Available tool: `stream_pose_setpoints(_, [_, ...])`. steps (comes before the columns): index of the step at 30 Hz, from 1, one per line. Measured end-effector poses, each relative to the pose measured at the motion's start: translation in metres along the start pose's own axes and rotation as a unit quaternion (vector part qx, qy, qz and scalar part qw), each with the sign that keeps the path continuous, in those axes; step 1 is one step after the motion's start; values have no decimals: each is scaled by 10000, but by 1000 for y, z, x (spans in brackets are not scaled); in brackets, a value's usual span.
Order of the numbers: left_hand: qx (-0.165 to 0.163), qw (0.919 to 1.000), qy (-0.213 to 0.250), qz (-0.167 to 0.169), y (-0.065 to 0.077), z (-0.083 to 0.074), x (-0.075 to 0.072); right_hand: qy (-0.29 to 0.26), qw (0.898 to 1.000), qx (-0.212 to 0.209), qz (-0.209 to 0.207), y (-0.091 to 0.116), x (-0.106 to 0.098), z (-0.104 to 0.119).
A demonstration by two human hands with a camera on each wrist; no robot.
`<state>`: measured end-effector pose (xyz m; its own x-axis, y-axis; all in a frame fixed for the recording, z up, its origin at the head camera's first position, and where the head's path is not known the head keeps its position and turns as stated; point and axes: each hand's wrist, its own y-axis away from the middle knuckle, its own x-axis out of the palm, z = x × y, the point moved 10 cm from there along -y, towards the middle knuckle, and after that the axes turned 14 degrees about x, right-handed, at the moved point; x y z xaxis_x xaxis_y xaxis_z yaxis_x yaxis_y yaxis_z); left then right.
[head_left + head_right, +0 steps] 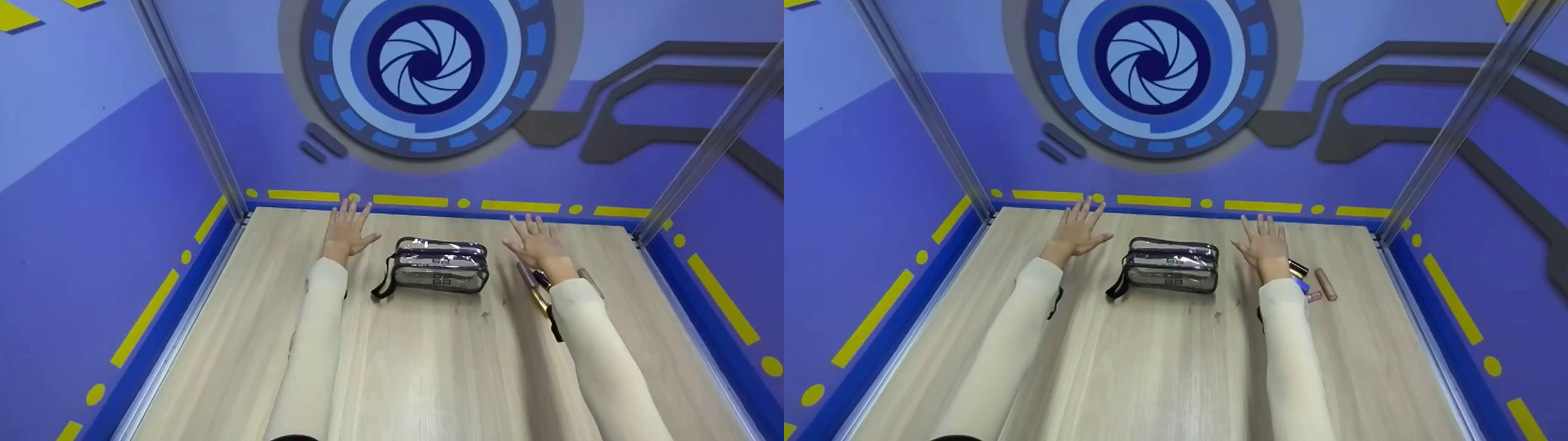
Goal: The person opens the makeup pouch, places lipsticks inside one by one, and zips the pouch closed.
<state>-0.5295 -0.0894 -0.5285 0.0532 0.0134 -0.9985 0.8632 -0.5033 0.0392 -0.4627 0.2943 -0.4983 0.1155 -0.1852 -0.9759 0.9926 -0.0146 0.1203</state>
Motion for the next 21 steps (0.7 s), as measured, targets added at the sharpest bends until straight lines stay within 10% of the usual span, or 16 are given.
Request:
stream_pose_setpoints(11, [-485,9835,1303,1159,30,-10,32,-389,9980,-480,-142,-8,-1,46])
stream_pose_setpoints(21, [282,9055,4073,1157,30,-69,59,-352,9921,-1147,-368,-2,3,102])
